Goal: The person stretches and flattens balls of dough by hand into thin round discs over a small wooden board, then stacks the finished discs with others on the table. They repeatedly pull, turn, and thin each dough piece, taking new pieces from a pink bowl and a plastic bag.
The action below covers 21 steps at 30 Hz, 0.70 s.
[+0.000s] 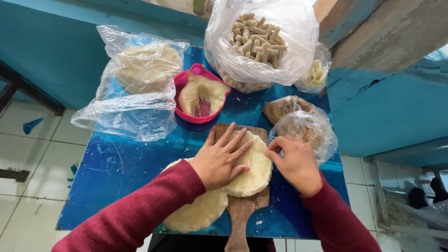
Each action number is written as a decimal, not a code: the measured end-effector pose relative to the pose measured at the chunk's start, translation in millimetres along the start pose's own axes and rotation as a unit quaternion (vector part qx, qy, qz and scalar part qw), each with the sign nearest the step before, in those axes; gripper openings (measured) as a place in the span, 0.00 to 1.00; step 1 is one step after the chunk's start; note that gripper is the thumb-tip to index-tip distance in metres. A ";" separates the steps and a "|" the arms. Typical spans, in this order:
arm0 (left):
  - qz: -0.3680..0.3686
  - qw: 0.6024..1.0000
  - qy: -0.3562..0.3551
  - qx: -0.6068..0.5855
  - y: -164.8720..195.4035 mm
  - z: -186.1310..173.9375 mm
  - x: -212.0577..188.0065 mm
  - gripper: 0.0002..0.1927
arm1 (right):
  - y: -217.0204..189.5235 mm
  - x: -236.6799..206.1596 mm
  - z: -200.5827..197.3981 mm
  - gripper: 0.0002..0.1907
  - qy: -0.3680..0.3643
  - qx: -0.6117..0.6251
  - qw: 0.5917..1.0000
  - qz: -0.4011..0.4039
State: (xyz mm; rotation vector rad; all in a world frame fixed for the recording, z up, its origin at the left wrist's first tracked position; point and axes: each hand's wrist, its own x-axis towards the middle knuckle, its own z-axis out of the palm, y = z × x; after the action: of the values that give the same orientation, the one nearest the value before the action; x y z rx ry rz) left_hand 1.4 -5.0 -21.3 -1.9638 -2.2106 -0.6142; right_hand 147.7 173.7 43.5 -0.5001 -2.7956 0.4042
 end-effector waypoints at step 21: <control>-0.337 0.915 -0.199 -0.093 -41.1 -92.7 -78.3 0.29 | -28.8 -2.4 6.6 0.13 -0.061 0.114 0.965 -0.229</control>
State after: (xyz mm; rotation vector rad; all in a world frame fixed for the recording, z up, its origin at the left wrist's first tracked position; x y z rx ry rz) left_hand -43.0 -115.2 26.5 -1.4455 -3.2343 -0.5323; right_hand 139.3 145.3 46.1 0.2305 -2.8087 0.6547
